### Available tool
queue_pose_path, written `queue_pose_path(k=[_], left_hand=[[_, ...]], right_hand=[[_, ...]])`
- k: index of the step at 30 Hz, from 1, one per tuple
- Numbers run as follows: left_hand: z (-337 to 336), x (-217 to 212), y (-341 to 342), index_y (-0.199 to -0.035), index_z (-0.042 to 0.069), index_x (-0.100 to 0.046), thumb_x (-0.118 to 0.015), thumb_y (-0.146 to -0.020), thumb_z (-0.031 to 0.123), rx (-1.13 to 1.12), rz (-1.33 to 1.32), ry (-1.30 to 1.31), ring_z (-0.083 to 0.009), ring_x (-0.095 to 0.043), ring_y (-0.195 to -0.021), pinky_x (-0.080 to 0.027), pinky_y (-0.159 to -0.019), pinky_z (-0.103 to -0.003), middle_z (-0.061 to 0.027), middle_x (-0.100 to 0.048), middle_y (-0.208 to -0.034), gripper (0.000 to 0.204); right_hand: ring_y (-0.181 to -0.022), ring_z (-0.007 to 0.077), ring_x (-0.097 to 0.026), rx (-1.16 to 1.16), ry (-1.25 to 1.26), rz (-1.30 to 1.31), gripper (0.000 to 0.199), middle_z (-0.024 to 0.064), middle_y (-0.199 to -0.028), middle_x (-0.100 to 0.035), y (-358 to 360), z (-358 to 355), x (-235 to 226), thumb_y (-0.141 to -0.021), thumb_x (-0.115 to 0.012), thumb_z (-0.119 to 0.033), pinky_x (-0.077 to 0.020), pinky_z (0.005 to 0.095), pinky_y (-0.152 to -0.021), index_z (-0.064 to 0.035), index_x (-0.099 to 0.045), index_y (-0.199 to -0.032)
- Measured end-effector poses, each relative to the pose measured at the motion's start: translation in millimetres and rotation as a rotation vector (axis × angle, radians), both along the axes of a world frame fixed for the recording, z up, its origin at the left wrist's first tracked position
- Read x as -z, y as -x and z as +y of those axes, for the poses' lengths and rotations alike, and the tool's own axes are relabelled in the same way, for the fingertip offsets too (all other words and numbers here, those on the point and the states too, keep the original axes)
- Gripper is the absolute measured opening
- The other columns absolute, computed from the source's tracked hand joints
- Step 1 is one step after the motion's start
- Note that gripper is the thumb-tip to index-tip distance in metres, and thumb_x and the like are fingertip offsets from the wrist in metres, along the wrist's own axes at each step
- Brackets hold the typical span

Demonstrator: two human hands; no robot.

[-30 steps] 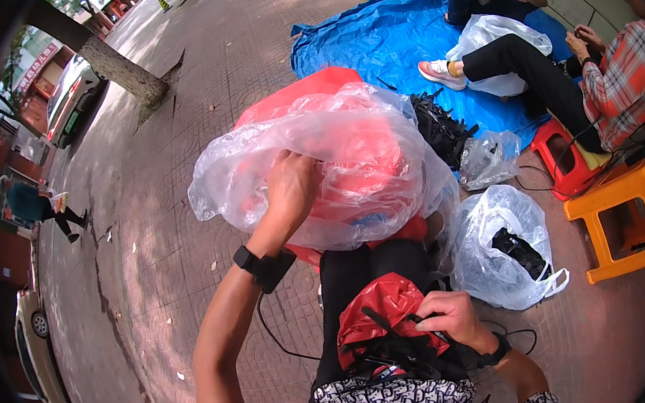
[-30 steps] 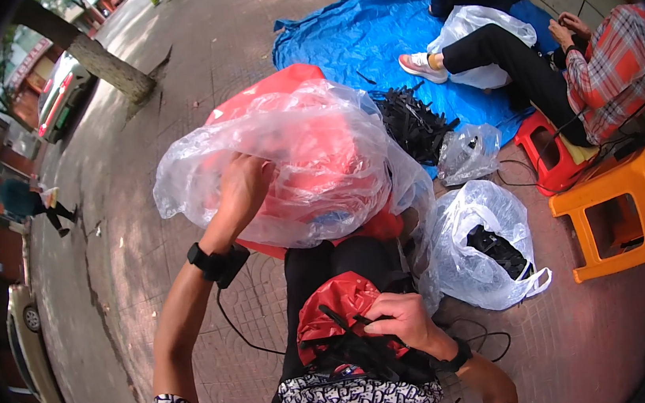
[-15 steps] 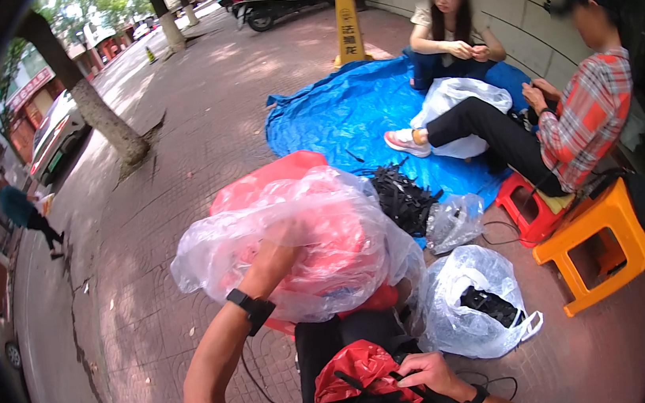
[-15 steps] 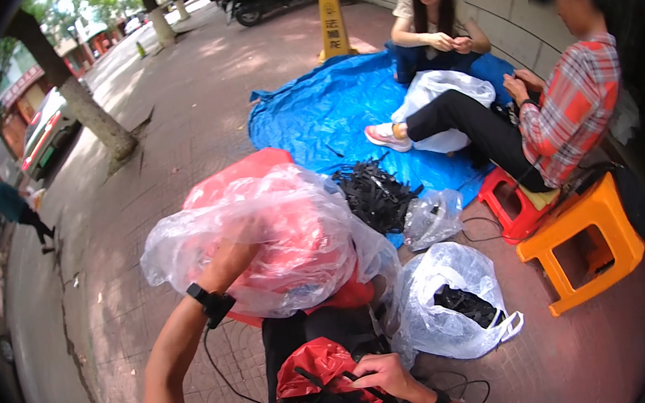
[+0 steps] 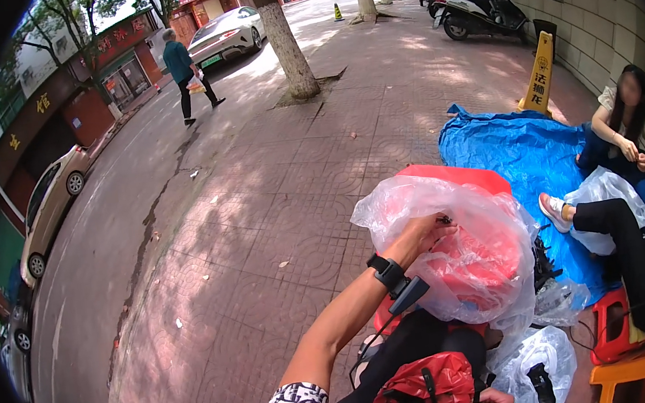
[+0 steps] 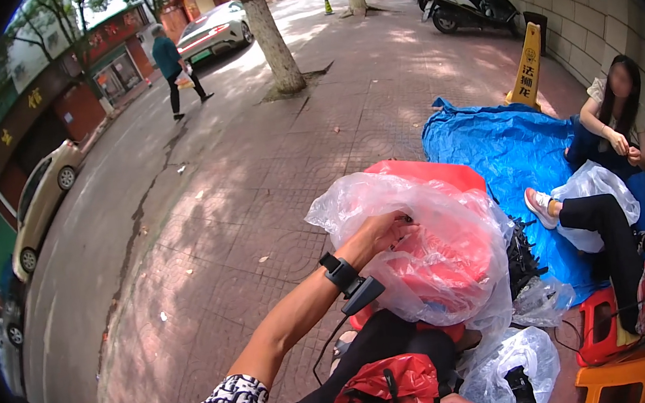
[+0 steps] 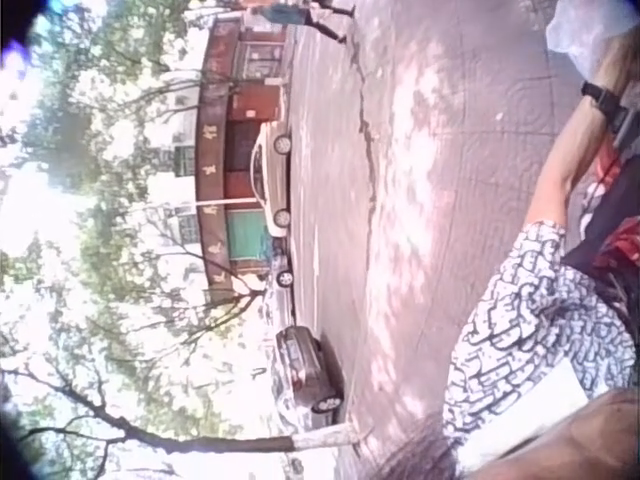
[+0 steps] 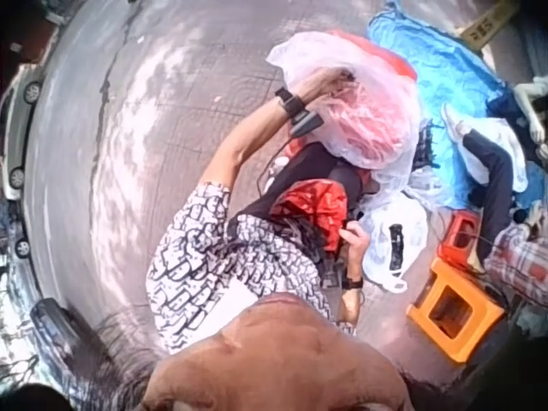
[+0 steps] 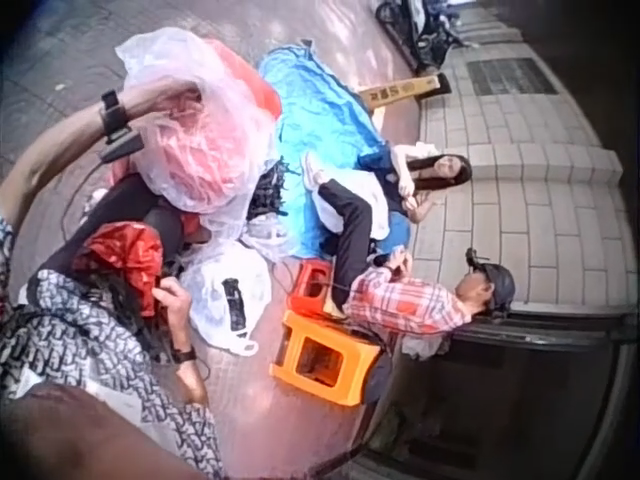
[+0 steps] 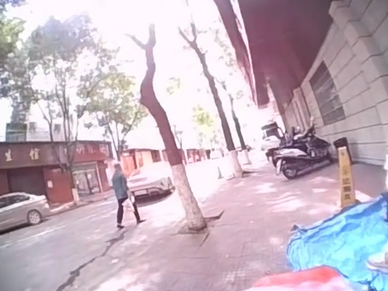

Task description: The recorder is inspecting and sorting small black plastic or rubber components, possibly shoe or garment parts, from bags while sitting on the sidewalk.

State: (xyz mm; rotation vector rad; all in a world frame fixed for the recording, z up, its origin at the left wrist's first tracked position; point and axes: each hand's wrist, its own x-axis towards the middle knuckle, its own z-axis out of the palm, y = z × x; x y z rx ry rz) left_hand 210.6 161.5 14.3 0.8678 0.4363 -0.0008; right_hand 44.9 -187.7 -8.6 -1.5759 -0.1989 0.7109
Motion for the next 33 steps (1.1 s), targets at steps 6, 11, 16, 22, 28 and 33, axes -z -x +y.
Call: queue_pose_path(k=[6,11,16,22,28,33], left_hand=[[-2.2,-15.1,58.4,-0.095,-0.006,-0.049,-0.044,-0.086,0.009,0.114,-0.095,0.032,-0.0195,-0.058,-0.074,-0.054,-0.064,-0.029,-0.0121,-0.054,-0.086,0.018],[-31.8,-21.5,121.9,-0.097,-0.004,-0.051,-0.045,-0.087,0.012,0.197,-0.107,0.203,-0.0173,-0.059,-0.075,-0.054,-0.061,-0.026,-0.0108,-0.055,-0.088,0.020],[-86.5,11.4,169.0,-0.104,-0.002,-0.051,-0.047,-0.087,0.012,0.383,0.030,0.166,-0.0136,-0.057,-0.063,-0.050,-0.049,-0.023,-0.0079,-0.057,-0.081,0.022],[-112.9,-6.0,186.5,-0.095,0.001,-0.050,-0.045,-0.088,0.012,0.425,0.073,0.093,-0.0116,-0.056,-0.060,-0.050,-0.051,-0.022,-0.0083,-0.057,-0.085,0.014],[-131.6,-5.4,183.4,-0.099,-0.001,-0.050,-0.043,-0.089,0.010,0.433,0.132,0.180,-0.0156,-0.059,-0.069,-0.051,-0.062,-0.024,-0.0100,-0.057,-0.089,0.016],[-128.6,-3.2,193.1,-0.102,-0.001,-0.047,-0.044,-0.089,0.009,0.477,0.095,0.015,-0.0185,-0.060,-0.073,-0.053,-0.062,-0.025,-0.0123,-0.057,-0.089,0.017]], right_hand=[[-0.057,0.0072,-0.046,0.002,0.003,-0.097,0.006,-0.0010,-0.065,-0.050,5.5,9.3,-13.1,-0.068,-0.059,-0.002,-0.0351,0.0204,-0.052,-0.0013,-0.054,-0.065],[-0.057,0.0131,-0.056,-0.006,-0.084,-0.158,0.008,0.0078,-0.063,-0.061,2.9,6.9,10.2,-0.056,-0.065,-0.002,-0.0419,0.0231,-0.054,0.0026,-0.061,-0.062],[-0.061,0.0154,-0.056,-0.086,-0.085,-0.457,0.009,0.0054,-0.065,-0.061,0.7,0.5,17.8,-0.057,-0.066,-0.002,-0.0423,0.0245,-0.057,-0.0013,-0.062,-0.066],[-0.064,0.0111,-0.055,-0.070,-0.088,-0.385,0.008,0.0048,-0.068,-0.058,-10.5,15.5,-17.1,-0.064,-0.065,-0.001,-0.0410,0.0232,-0.058,0.0008,-0.061,-0.071],[-0.059,0.0090,-0.056,-0.012,-0.201,-0.160,0.008,0.0053,-0.071,-0.059,-21.4,22.2,-22.7,-0.070,-0.059,0.003,-0.0430,0.0206,-0.053,0.0043,-0.061,-0.078],[-0.059,0.0078,-0.055,-0.063,-0.163,-0.202,0.015,0.0055,-0.075,-0.061,-22.8,29.5,-16.1,-0.071,-0.058,0.002,-0.0434,0.0201,-0.052,0.0046,-0.061,-0.085]])
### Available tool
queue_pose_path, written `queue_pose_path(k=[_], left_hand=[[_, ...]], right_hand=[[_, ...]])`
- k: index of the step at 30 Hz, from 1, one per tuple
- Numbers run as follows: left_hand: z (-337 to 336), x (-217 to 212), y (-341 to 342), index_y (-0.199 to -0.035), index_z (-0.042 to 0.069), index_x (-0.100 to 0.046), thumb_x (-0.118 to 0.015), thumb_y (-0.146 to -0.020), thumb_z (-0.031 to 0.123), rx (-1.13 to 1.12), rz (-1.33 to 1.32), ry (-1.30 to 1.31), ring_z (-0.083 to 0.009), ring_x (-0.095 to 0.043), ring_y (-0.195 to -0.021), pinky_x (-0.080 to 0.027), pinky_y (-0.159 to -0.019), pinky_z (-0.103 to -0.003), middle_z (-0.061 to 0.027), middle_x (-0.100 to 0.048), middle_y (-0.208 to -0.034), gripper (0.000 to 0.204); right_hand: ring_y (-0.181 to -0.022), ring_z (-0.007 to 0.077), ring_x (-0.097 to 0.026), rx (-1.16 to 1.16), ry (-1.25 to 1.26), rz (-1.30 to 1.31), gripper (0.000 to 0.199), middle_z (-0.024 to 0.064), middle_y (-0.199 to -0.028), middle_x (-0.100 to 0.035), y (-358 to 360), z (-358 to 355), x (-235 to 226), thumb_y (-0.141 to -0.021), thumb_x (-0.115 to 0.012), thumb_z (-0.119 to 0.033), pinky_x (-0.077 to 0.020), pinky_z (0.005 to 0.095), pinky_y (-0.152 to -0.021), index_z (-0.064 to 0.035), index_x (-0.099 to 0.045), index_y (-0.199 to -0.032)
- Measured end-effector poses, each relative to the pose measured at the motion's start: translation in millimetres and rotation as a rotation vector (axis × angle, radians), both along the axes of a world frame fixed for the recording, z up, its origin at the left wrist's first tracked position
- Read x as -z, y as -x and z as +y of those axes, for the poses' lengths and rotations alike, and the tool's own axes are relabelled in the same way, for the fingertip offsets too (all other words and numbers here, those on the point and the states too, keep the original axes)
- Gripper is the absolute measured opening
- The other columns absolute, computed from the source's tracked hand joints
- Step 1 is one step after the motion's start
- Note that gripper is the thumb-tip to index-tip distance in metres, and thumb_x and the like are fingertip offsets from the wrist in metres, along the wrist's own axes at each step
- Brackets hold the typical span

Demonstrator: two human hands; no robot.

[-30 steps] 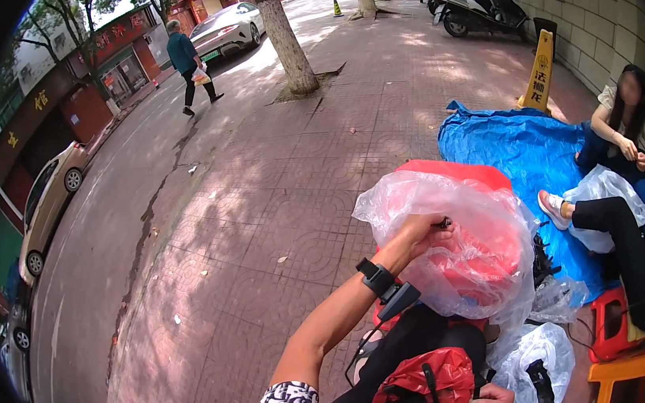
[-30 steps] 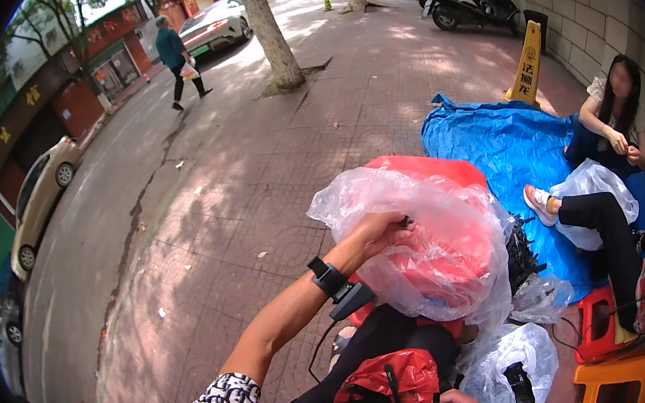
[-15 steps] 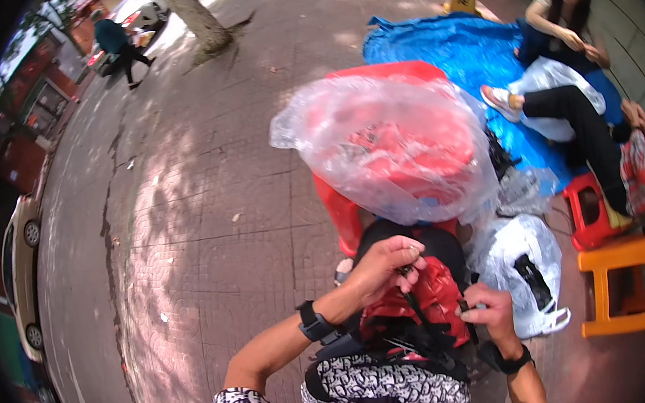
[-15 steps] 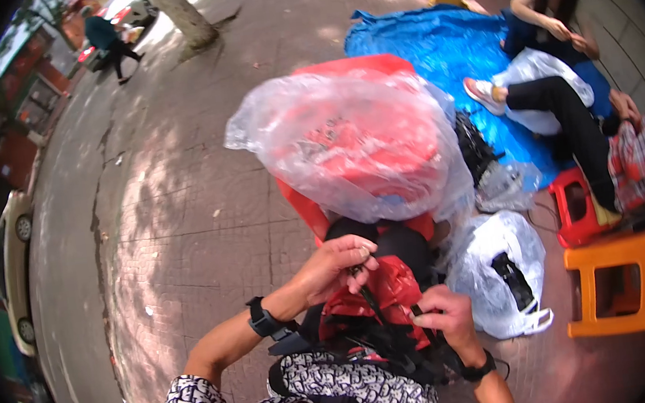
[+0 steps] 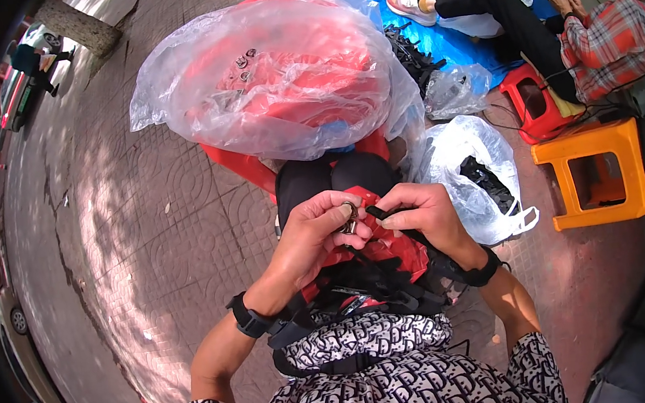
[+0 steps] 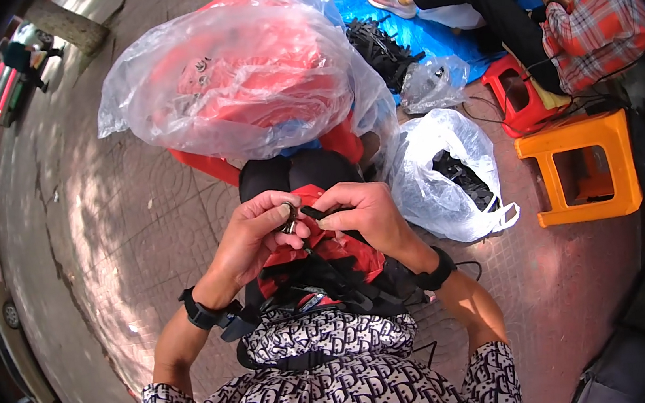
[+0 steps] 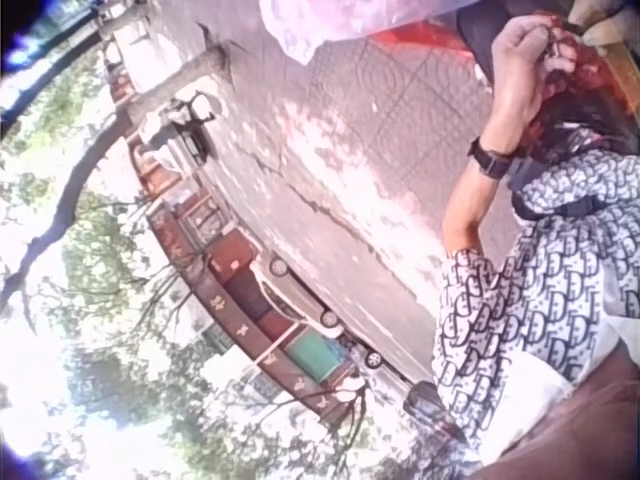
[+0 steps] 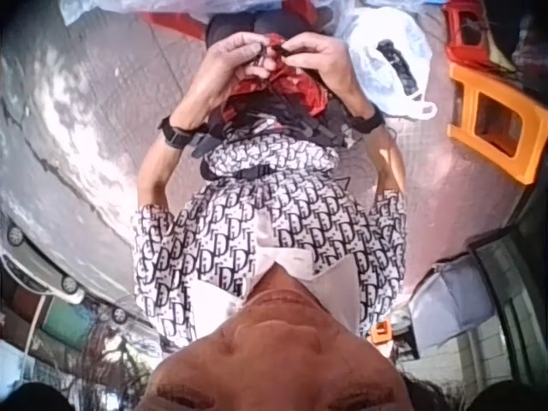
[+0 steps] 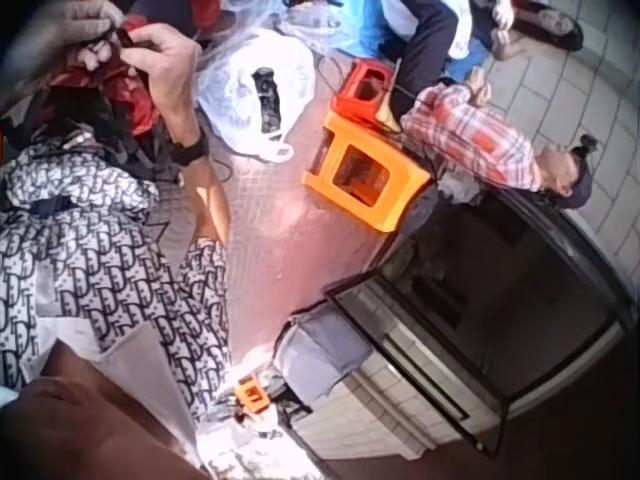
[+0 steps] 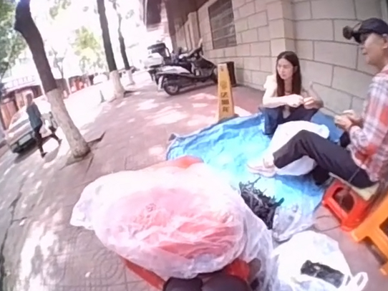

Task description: The recorder is inspecting and sorting small black plastic or rubber components, possibly shoe or garment parts, from bags while sitting on the sidewalk.

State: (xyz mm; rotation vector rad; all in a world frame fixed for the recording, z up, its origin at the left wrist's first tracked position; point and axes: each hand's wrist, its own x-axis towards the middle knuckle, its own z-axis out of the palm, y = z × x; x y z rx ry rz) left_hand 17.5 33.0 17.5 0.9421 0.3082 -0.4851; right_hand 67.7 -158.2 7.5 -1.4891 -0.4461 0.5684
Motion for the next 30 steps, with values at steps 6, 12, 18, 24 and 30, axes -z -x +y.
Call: queue_pose_path(k=[6,12,18,24,30], left_hand=[[-2.0,-0.2,2.7,-0.096,0.001,-0.049,-0.047,-0.089,0.013,0.001,0.021,0.050,-0.0142,-0.059,-0.071,-0.051,-0.062,-0.024,-0.0088,-0.058,-0.084,0.014],[5.2,8.3,-0.8,-0.099,0.001,-0.050,-0.045,-0.089,0.011,0.017,0.057,0.066,-0.0153,-0.059,-0.068,-0.053,-0.059,-0.026,-0.0095,-0.056,-0.081,0.015],[9.5,5.3,1.2,-0.102,0.007,-0.050,-0.043,-0.090,0.014,-0.033,0.054,-0.029,-0.0073,-0.054,-0.059,-0.046,-0.056,-0.021,-0.0020,-0.055,-0.072,0.015],[-12.2,9.4,5.3,-0.101,0.003,-0.049,-0.046,-0.088,0.010,-0.129,-0.179,-0.460,-0.0062,-0.051,-0.054,-0.042,-0.047,-0.020,-0.0030,-0.056,-0.073,0.015],[-20.8,11.4,9.0,-0.104,0.003,-0.047,-0.043,-0.088,0.008,-0.236,-0.329,-0.655,-0.0073,-0.053,-0.057,-0.044,-0.049,-0.023,-0.0039,-0.055,-0.071,0.017]], right_hand=[[-0.060,0.0062,-0.054,-0.013,-0.015,0.080,0.019,0.0045,-0.075,-0.062,-4.2,7.1,3.0,-0.072,-0.058,0.001,-0.0418,0.0179,-0.052,0.0028,-0.061,-0.091],[-0.058,0.0047,-0.053,-0.079,-0.043,0.283,0.020,0.0036,-0.073,-0.062,-3.9,8.7,9.3,-0.071,-0.059,0.001,-0.0414,0.0176,-0.050,0.0024,-0.061,-0.091],[-0.056,0.0043,-0.052,-0.097,-0.063,0.290,0.029,0.0014,-0.068,-0.059,-1.8,27.4,7.9,-0.069,-0.061,0.002,-0.0402,0.0178,-0.048,0.0016,-0.059,-0.098],[-0.047,0.0071,-0.050,-0.042,-0.129,0.384,0.039,0.0032,-0.061,-0.056,6.1,24.0,18.1,-0.066,-0.059,0.006,-0.0379,0.0185,-0.044,0.0027,-0.055,-0.104],[-0.045,0.0103,-0.050,0.090,-0.160,0.321,0.032,0.0076,-0.062,-0.057,18.1,33.9,21.3,-0.065,-0.057,0.008,-0.0388,0.0197,-0.042,0.0041,-0.057,-0.096]])
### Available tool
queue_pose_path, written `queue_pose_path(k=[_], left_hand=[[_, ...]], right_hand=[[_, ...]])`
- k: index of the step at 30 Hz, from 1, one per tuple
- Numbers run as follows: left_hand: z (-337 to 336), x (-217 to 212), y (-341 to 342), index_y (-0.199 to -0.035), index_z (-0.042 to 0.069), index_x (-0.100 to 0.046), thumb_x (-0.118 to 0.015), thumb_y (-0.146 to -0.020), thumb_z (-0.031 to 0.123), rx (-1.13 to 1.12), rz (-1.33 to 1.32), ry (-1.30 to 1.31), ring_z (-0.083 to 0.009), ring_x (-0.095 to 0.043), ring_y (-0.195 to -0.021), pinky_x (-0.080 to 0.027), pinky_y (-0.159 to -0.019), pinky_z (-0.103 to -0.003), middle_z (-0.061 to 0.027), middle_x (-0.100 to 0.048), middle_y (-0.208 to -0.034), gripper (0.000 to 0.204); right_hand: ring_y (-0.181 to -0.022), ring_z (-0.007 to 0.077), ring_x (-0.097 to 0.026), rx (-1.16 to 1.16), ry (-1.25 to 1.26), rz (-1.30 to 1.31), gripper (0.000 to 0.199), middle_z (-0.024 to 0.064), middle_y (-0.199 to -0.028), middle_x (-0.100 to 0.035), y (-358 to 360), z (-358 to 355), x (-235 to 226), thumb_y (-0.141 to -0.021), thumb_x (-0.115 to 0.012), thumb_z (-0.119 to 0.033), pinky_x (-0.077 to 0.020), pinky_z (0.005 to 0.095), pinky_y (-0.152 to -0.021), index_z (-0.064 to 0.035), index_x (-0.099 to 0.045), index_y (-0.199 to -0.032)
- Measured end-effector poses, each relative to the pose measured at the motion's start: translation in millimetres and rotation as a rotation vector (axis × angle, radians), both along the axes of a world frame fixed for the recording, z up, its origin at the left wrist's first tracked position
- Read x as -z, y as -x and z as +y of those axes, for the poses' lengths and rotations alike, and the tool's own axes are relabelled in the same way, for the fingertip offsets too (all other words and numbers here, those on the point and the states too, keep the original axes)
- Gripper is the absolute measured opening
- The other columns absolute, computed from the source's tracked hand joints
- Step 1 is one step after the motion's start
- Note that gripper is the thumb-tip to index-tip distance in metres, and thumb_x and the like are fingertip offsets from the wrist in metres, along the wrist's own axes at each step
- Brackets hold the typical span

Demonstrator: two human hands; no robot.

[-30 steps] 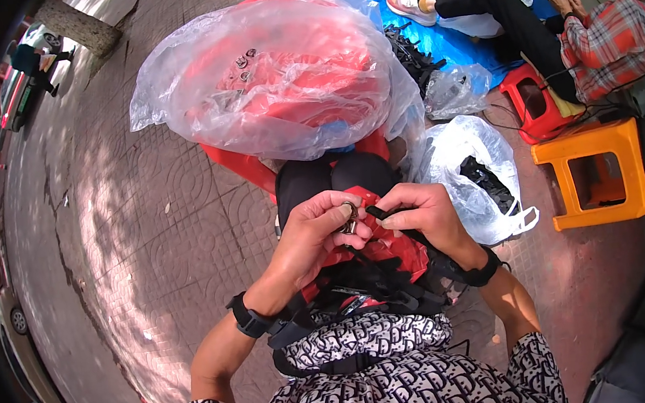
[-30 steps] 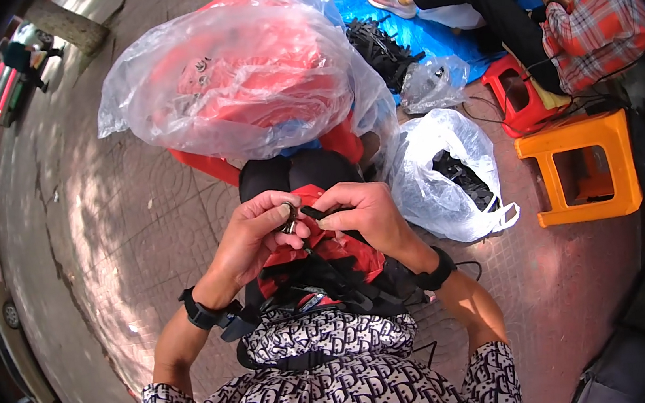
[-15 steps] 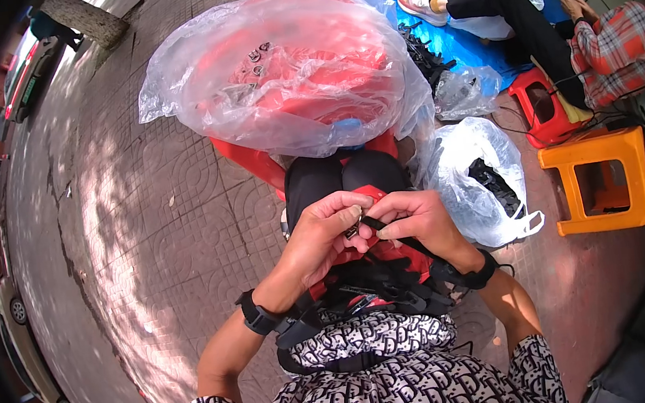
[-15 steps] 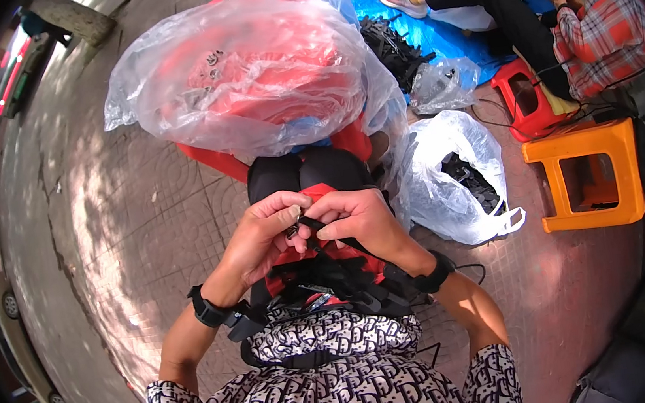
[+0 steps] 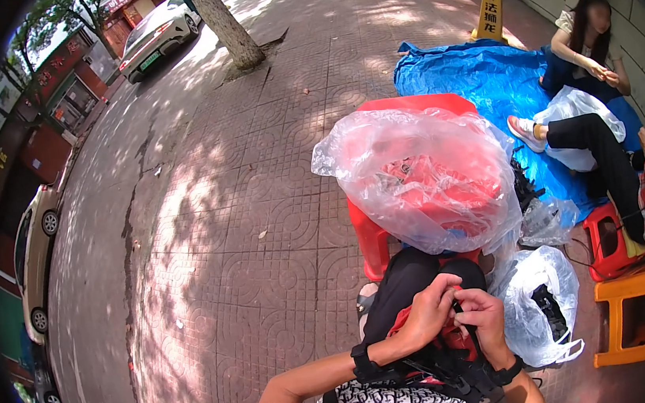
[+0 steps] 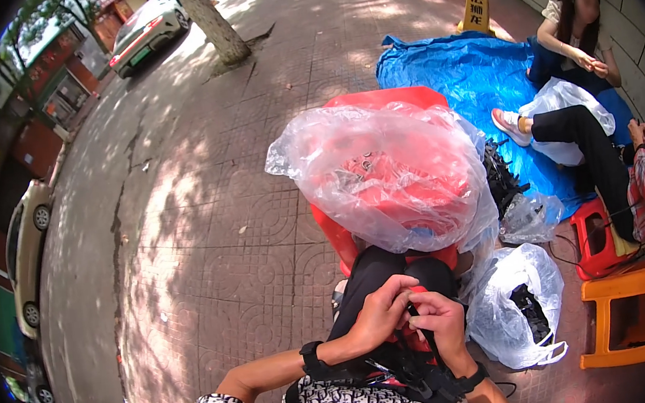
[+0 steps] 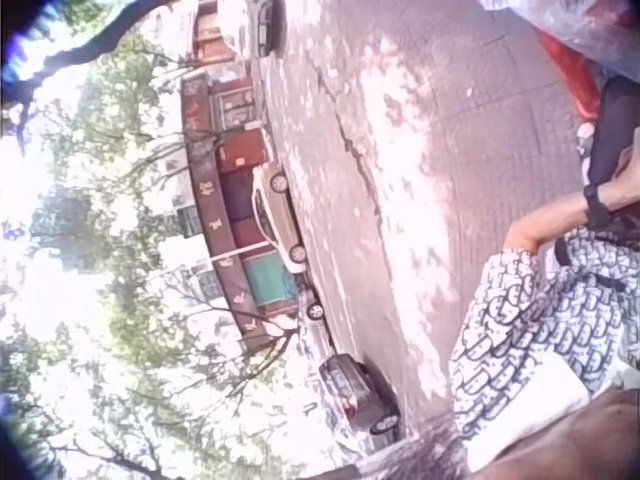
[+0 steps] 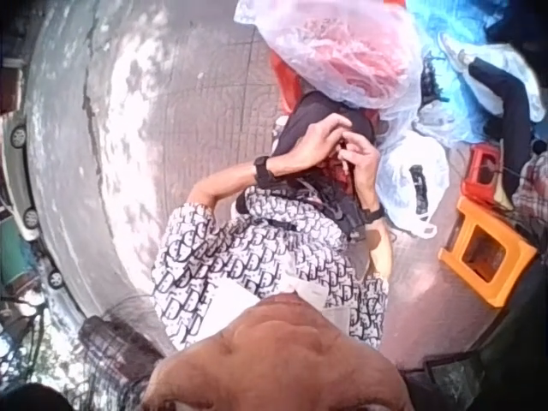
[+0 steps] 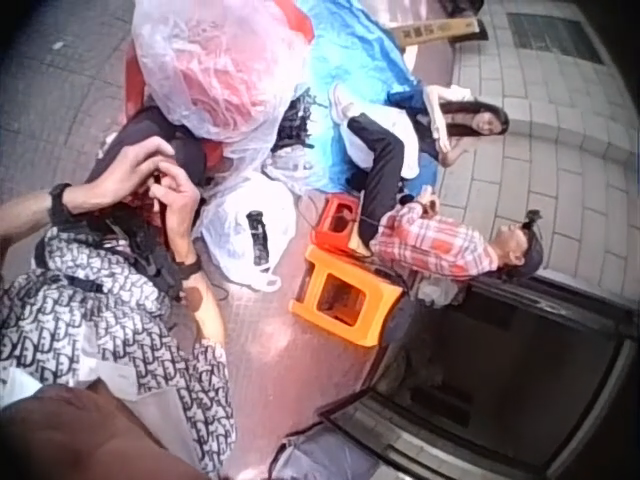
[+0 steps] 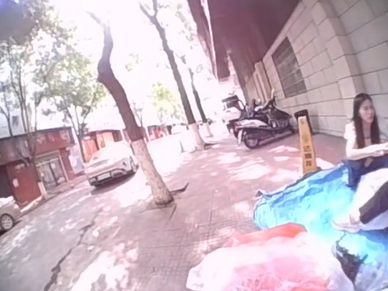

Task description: The recorder is inspecting and sorting small black plastic or rubber components, possibly shoe or garment parts, from bags while sitting on the sidewalk.

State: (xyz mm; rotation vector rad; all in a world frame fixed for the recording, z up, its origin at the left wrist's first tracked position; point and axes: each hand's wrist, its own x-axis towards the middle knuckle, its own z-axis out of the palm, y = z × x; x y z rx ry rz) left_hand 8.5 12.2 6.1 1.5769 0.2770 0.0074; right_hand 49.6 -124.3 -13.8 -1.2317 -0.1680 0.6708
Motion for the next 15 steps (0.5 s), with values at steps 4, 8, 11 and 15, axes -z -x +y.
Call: queue_pose_path(k=[4,8,11,15], left_hand=[[6.7,4.7,-1.8,-0.105,0.004,-0.048,-0.043,-0.090,0.013,0.129,0.097,0.278,-0.0046,-0.049,-0.059,-0.040,-0.051,-0.019,0.0001,-0.051,-0.069,0.018],[17.2,3.0,-5.2,-0.103,0.006,-0.050,-0.046,-0.089,0.015,0.387,0.161,0.556,-0.0052,-0.047,-0.062,-0.038,-0.056,-0.017,0.0016,-0.050,-0.072,0.017],[20.7,6.7,0.3,-0.102,0.005,-0.050,-0.048,-0.088,0.017,0.404,0.323,0.670,-0.0055,-0.048,-0.061,-0.039,-0.056,-0.017,0.0010,-0.051,-0.072,0.018],[24.1,7.3,-1.0,-0.100,0.005,-0.050,-0.052,-0.087,0.016,0.454,0.357,0.755,-0.0067,-0.049,-0.056,-0.040,-0.052,-0.019,0.0001,-0.052,-0.073,0.018]], right_hand=[[-0.047,0.0109,-0.051,0.026,-0.020,-0.007,0.027,0.0075,-0.061,-0.057,-4.3,-2.1,-0.9,-0.066,-0.055,0.008,-0.0408,0.0199,-0.044,0.0044,-0.057,-0.093],[-0.048,0.0112,-0.052,0.036,-0.082,0.046,0.025,0.0081,-0.062,-0.058,-7.6,-12.1,0.2,-0.066,-0.054,0.009,-0.0412,0.0204,-0.044,0.0044,-0.057,-0.091],[-0.047,0.0112,-0.052,0.030,-0.042,0.065,0.024,0.0084,-0.063,-0.058,0.0,-15.8,6.3,-0.066,-0.056,0.009,-0.0392,0.0195,-0.042,0.0044,-0.057,-0.089],[-0.048,0.0114,-0.052,0.004,-0.116,0.133,0.023,0.0098,-0.065,-0.058,1.4,-16.1,1.0,-0.066,-0.056,0.009,-0.0386,0.0193,-0.041,0.0046,-0.057,-0.089]])
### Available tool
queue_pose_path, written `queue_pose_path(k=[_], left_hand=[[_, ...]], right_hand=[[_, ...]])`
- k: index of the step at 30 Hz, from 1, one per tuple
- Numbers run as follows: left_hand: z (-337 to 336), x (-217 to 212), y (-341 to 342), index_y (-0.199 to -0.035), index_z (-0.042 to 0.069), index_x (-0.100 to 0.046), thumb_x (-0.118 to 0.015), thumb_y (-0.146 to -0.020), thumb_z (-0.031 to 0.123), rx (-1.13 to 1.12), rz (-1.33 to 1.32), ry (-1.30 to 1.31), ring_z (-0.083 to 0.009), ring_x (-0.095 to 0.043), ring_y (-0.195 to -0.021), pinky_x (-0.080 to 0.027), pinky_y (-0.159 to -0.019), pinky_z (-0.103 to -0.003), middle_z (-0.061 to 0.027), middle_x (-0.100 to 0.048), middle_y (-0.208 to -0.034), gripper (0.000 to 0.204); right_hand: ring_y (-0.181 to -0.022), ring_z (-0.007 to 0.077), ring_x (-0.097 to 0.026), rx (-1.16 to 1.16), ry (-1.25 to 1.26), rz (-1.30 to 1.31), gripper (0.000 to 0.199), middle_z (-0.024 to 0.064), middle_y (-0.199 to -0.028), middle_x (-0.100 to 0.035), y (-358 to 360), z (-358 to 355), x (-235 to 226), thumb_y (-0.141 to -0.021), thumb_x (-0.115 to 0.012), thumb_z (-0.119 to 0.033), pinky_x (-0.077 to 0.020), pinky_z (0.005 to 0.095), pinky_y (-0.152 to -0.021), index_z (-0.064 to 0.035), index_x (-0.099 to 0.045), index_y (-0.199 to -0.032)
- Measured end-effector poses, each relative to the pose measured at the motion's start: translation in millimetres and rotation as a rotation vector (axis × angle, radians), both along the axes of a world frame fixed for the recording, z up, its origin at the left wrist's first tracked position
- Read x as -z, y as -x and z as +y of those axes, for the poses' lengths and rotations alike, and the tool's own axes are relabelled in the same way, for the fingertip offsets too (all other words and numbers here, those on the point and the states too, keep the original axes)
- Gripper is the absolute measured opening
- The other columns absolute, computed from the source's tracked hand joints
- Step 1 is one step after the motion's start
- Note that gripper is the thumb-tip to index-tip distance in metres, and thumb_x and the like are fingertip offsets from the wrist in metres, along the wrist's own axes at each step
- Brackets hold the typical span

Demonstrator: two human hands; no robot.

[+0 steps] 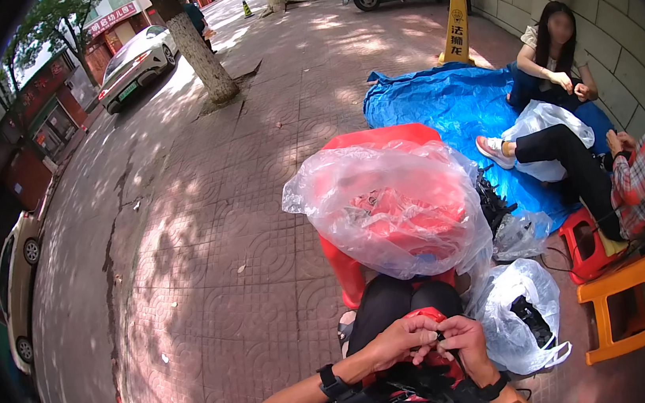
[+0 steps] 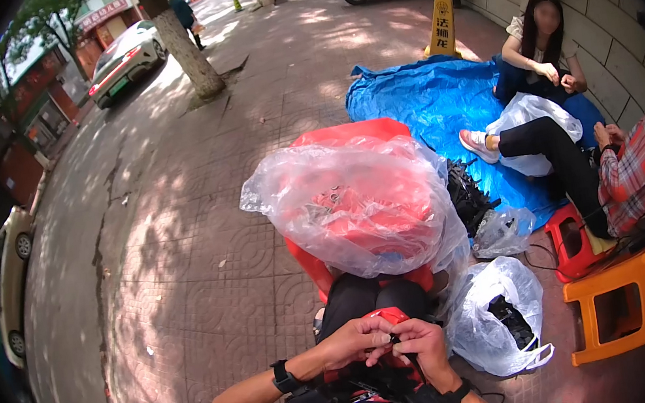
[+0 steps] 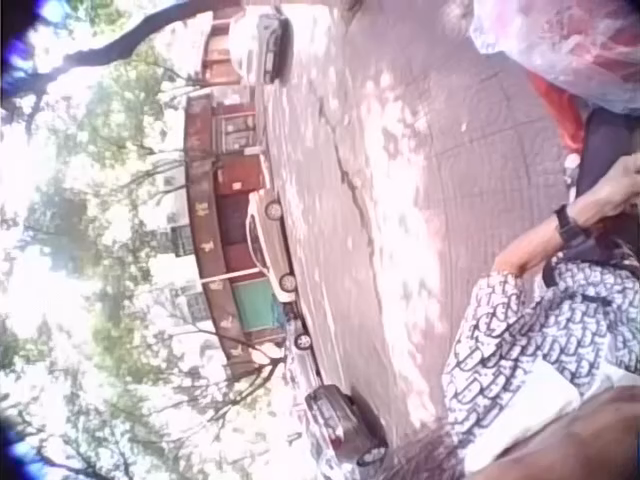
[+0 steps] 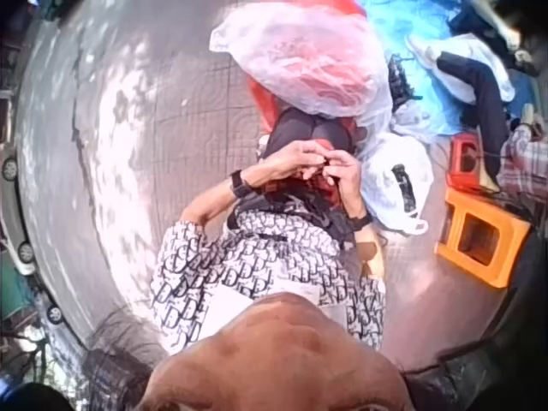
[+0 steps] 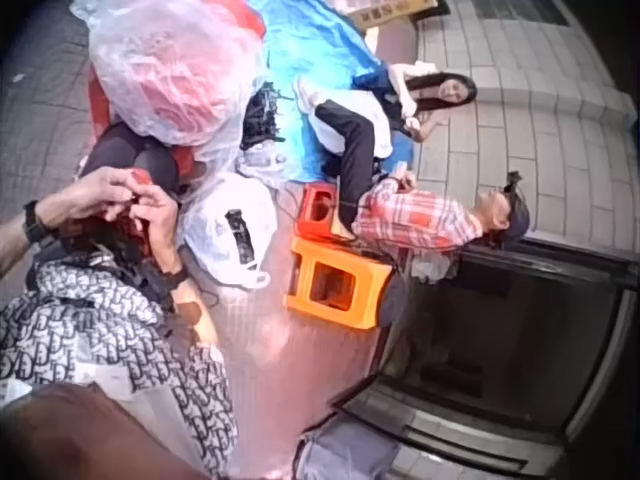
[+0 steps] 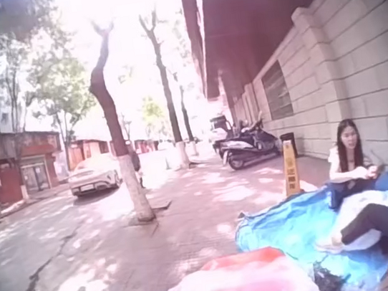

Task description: The recorder is inspecting and sorting small black plastic or rubber components, possibly shoe or garment parts, from bags while sitting on the sidewalk.

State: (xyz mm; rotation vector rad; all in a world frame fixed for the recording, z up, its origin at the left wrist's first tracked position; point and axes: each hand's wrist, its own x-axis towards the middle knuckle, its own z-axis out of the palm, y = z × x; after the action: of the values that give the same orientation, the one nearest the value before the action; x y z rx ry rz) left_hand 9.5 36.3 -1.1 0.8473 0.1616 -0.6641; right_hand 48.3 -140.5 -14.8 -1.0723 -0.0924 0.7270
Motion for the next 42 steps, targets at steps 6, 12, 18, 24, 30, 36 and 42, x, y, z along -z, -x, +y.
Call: queue_pose_path(k=[6,12,18,24,30,36,42], left_hand=[[-11.3,-1.4,3.7,-0.099,0.002,-0.049,-0.052,-0.085,0.010,-0.074,-0.137,-0.032,-0.0080,-0.047,-0.049,-0.039,-0.048,-0.020,-0.0037,-0.055,-0.074,0.016],[-10.5,-4.6,4.9,-0.102,0.000,-0.050,-0.050,-0.086,0.008,-0.053,-0.246,-0.124,-0.0062,-0.046,-0.051,-0.039,-0.049,-0.019,-0.0037,-0.054,-0.075,0.018],[-14.2,-12.8,8.0,-0.103,-0.001,-0.051,-0.049,-0.086,0.007,-0.012,-0.263,-0.185,-0.0063,-0.046,-0.049,-0.043,-0.055,-0.021,-0.0049,-0.056,-0.074,0.019],[-17.7,-11.8,11.1,-0.104,-0.001,-0.051,-0.049,-0.086,0.008,-0.136,-0.159,-0.060,-0.0071,-0.045,-0.049,-0.039,-0.049,-0.020,-0.0026,-0.051,-0.066,0.020],[-10.0,-22.7,11.1,-0.104,-0.001,-0.051,-0.049,-0.087,0.010,-0.244,-0.165,-0.222,-0.0079,-0.045,-0.048,-0.038,-0.047,-0.019,-0.0018,-0.049,-0.064,0.020],[-11.6,-29.6,14.3,-0.108,0.001,-0.050,-0.049,-0.087,0.010,-0.227,-0.251,-0.219,-0.0073,-0.046,-0.051,-0.038,-0.049,-0.019,-0.0018,-0.050,-0.065,0.023],[-15.8,-41.7,19.1,-0.104,0.000,-0.053,-0.053,-0.085,0.009,-0.006,-0.361,-0.440,-0.0050,-0.045,-0.054,-0.038,-0.049,-0.019,-0.0004,-0.051,-0.069,0.021]], right_hand=[[-0.047,0.0164,-0.053,0.017,-0.247,0.135,0.029,0.0139,-0.070,-0.058,4.7,0.7,6.6,-0.065,-0.051,0.014,-0.0391,0.0212,-0.039,0.0028,-0.056,-0.092],[-0.054,0.0146,-0.056,0.071,-0.081,-0.056,0.034,0.0116,-0.072,-0.059,4.3,1.4,-3.3,-0.065,-0.052,0.014,-0.0426,0.0207,-0.043,0.0017,-0.055,-0.096],[-0.057,0.0152,-0.058,0.045,-0.084,-0.084,0.040,0.0126,-0.078,-0.061,8.1,-2.3,-4.8,-0.064,-0.053,0.015,-0.0425,0.0194,-0.043,0.0021,-0.053,-0.101],[-0.062,0.0147,-0.058,0.069,0.045,-0.224,0.042,0.0106,-0.081,-0.060,8.0,-2.1,-3.9,-0.064,-0.060,0.010,-0.0455,0.0207,-0.055,0.0032,-0.052,-0.105],[-0.069,0.0101,-0.057,0.053,0.425,-0.736,0.034,0.0082,-0.095,-0.058,4.6,-9.5,-18.3,-0.062,-0.069,-0.001,-0.0452,0.0218,-0.060,-0.0002,-0.059,-0.095],[-0.044,0.0080,-0.049,-0.043,0.321,-0.275,0.007,0.0040,-0.051,-0.054,15.4,-12.8,-20.5,-0.068,-0.064,-0.004,-0.0376,0.0193,-0.043,0.0016,-0.060,-0.068],[-0.044,0.0066,-0.047,-0.075,0.168,-0.004,0.007,0.0045,-0.054,-0.055,17.1,-14.0,-22.9,-0.068,-0.062,-0.001,-0.0345,0.0186,-0.040,0.0013,-0.058,-0.064]])
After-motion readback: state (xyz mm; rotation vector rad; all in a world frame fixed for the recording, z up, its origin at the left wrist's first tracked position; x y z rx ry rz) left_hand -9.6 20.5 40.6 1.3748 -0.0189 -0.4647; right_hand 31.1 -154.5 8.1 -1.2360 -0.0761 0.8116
